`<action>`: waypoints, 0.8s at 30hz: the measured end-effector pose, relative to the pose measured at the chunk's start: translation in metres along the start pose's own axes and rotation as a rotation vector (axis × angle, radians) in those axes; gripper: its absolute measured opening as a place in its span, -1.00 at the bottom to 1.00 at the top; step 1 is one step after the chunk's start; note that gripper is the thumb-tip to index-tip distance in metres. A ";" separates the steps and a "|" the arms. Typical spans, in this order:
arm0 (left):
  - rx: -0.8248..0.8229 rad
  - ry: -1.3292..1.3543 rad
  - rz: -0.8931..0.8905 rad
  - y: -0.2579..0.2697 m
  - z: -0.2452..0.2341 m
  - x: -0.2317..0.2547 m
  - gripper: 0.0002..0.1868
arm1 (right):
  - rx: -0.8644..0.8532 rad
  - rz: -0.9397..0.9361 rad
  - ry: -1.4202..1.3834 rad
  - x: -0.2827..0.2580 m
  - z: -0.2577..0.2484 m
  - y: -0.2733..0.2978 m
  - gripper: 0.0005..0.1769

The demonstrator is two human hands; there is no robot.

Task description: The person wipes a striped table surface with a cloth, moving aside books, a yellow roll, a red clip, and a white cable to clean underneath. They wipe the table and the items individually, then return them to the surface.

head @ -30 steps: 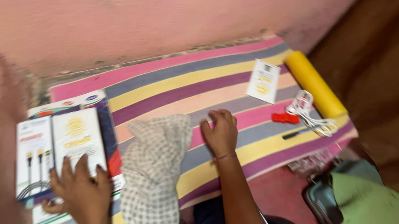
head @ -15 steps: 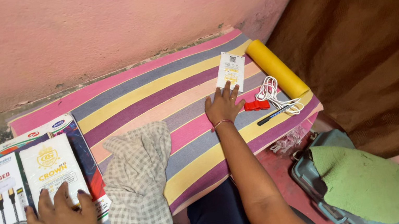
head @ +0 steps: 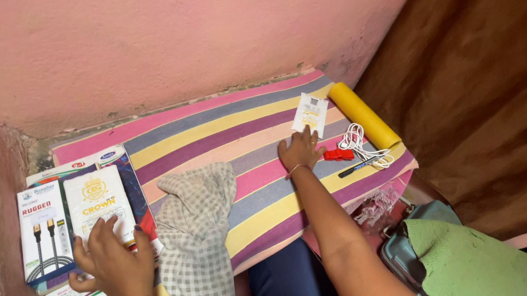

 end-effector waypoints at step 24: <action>-0.021 -0.052 0.161 0.004 0.029 0.060 -0.50 | -0.034 -0.550 -1.035 -0.035 0.027 0.074 -0.20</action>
Point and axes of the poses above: each hand's wrist, its own y-axis away from the middle knuckle, its own z-axis out of the palm, x = y × z, the point moved 9 cm from there along -y, towards the middle knuckle, and after that the axes turned 13 degrees about -x, right-handed, at the moved point
